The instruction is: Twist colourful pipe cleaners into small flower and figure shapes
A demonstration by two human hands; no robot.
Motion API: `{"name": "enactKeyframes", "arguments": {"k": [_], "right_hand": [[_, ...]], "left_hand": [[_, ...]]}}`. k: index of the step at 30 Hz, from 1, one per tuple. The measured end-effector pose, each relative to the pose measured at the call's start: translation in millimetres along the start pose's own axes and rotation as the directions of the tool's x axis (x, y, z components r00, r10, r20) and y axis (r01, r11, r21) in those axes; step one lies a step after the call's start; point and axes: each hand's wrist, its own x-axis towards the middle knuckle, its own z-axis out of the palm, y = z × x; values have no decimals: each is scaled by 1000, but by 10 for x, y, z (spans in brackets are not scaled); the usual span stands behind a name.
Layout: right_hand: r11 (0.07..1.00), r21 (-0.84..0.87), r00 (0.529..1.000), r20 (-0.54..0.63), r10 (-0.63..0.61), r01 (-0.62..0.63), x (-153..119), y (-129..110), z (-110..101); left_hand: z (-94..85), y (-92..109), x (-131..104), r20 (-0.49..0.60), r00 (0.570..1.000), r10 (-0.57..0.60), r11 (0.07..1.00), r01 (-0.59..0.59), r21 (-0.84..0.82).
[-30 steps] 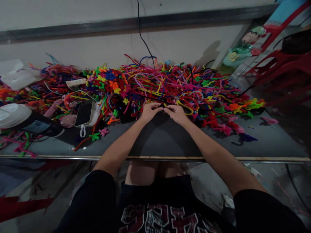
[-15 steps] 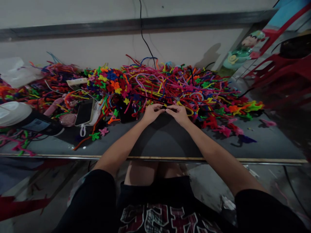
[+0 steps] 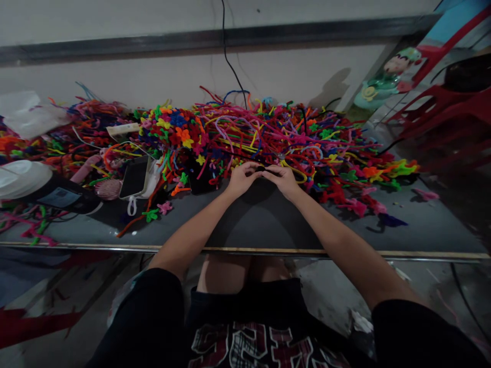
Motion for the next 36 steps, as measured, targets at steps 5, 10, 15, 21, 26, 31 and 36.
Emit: {"name": "enactKeyframes", "arguments": {"k": [5, 10, 15, 21, 26, 31, 36], "right_hand": [[977, 146, 987, 44, 153, -158, 5, -11, 5], [929, 238, 952, 188, 241, -283, 34, -28, -32], [927, 199, 924, 285, 256, -318, 39, -73, -47], [941, 118, 903, 341, 262, -318, 35, -84, -127], [955, 52, 895, 366, 254, -292, 33, -86, -176], [981, -51, 936, 294, 194, -187, 19, -133, -132], [957, -270, 991, 111, -80, 108, -21, -208, -72]], "left_hand": [[-90, 119, -57, 185, 966, 183, 965, -212, 156], [-241, 134, -54, 289, 889, 356, 772, -454, 444], [-369, 185, -20, 424, 790, 443, 607, -612, 506], [-408, 307, -22, 538, 744, 397, 532, -664, 525], [-363, 280, -19, 581, 718, 384, 521, -688, 506], [-294, 235, -58, 484, 777, 403, 566, -627, 535], [-121, 219, -105, 144, 912, 384, 780, -404, 477]]}}
